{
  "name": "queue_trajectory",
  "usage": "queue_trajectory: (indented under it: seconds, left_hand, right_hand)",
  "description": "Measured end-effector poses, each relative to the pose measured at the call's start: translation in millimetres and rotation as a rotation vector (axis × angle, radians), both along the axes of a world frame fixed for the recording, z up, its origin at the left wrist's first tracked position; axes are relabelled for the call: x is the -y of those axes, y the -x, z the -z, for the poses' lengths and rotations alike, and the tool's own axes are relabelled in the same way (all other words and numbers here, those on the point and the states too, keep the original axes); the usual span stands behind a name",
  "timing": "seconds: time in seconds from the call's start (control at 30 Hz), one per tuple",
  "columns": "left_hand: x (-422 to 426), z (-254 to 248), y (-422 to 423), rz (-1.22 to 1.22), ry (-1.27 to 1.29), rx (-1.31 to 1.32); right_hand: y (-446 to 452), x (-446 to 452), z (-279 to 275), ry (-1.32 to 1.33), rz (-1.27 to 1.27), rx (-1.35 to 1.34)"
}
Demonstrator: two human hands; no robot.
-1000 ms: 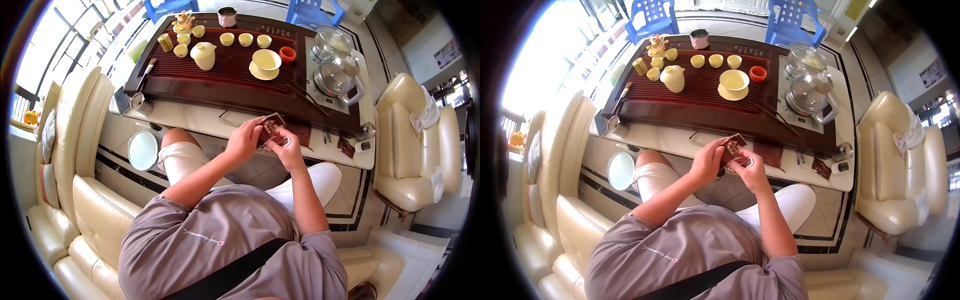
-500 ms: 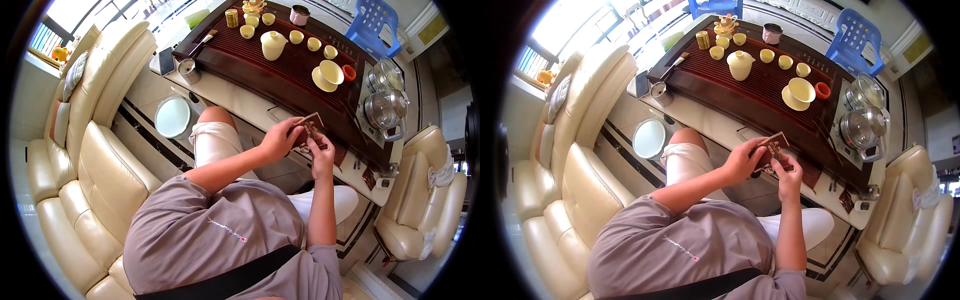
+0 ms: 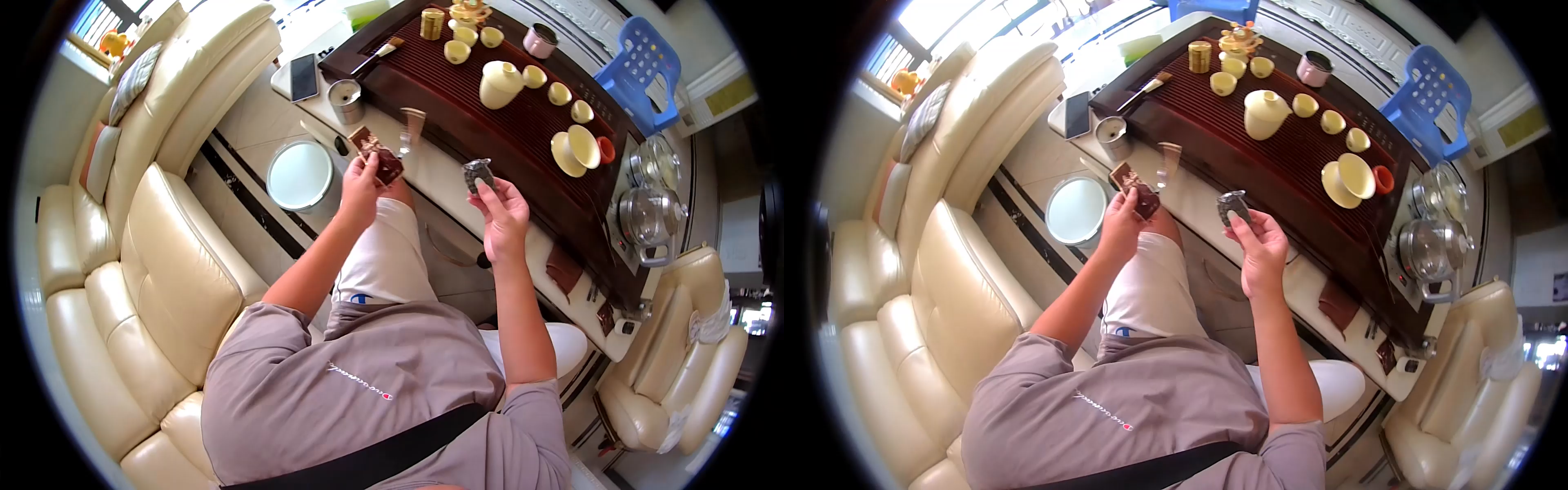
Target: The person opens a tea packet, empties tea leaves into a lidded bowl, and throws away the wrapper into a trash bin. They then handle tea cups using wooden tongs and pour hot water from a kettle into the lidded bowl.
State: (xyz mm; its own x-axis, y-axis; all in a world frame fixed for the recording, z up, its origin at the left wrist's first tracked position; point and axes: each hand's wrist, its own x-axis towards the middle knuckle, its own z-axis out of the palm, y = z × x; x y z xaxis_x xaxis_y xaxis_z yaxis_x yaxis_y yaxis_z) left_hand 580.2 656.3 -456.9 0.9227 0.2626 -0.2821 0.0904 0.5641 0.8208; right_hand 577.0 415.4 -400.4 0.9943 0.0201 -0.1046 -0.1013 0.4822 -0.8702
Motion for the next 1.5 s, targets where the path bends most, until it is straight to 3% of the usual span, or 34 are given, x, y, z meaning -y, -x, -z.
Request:
queue_trajectory:
  seconds: [0.17, 0.4, 0.47, 0.67, 0.8, 1.03, 1.23, 1.37, 1.5]
  left_hand:
    - [-27.2, 11.2, 15.9, 0.011, 0.015, -0.005]
    - [-66.9, 38.3, 23.7, -0.116, 0.258, -0.015]
    - [-89.6, 43.7, 32.3, -0.219, 0.187, -0.256]
    - [-147.4, 195.0, 50.5, -0.307, 0.299, -0.392]
    - [-152.4, 200.3, 44.1, -0.424, 0.259, -0.377]
    - [-146.3, 155.8, 44.2, -0.459, 0.061, -0.379]
    - [-185.2, 104.3, 29.0, -0.668, -0.775, -0.051]
    - [-215.9, 85.4, 17.3, -0.604, -1.646, 0.02]
    - [-216.6, 75.9, 18.1, -0.453, -1.876, -0.181]
  right_hand:
    - [-15.2, -81.1, 8.1, 0.045, -0.202, -0.06]
    - [-23.5, -159.5, 31.6, 0.087, -0.4, -0.133]
    - [-20.9, -175.8, 37.8, 0.122, -0.42, -0.162]
    - [-14.0, -201.1, 59.7, 0.244, -0.459, -0.181]
    - [-15.0, -202.7, 59.6, 0.251, -0.444, -0.214]
    - [-10.9, -199.6, 60.9, 0.251, -0.466, -0.133]
    - [-7.0, -195.1, 71.4, 0.232, -0.479, -0.078]
    - [-2.5, -196.4, 71.5, 0.249, -0.463, -0.018]
    - [-2.4, -196.9, 75.3, 0.367, -0.465, 0.01]
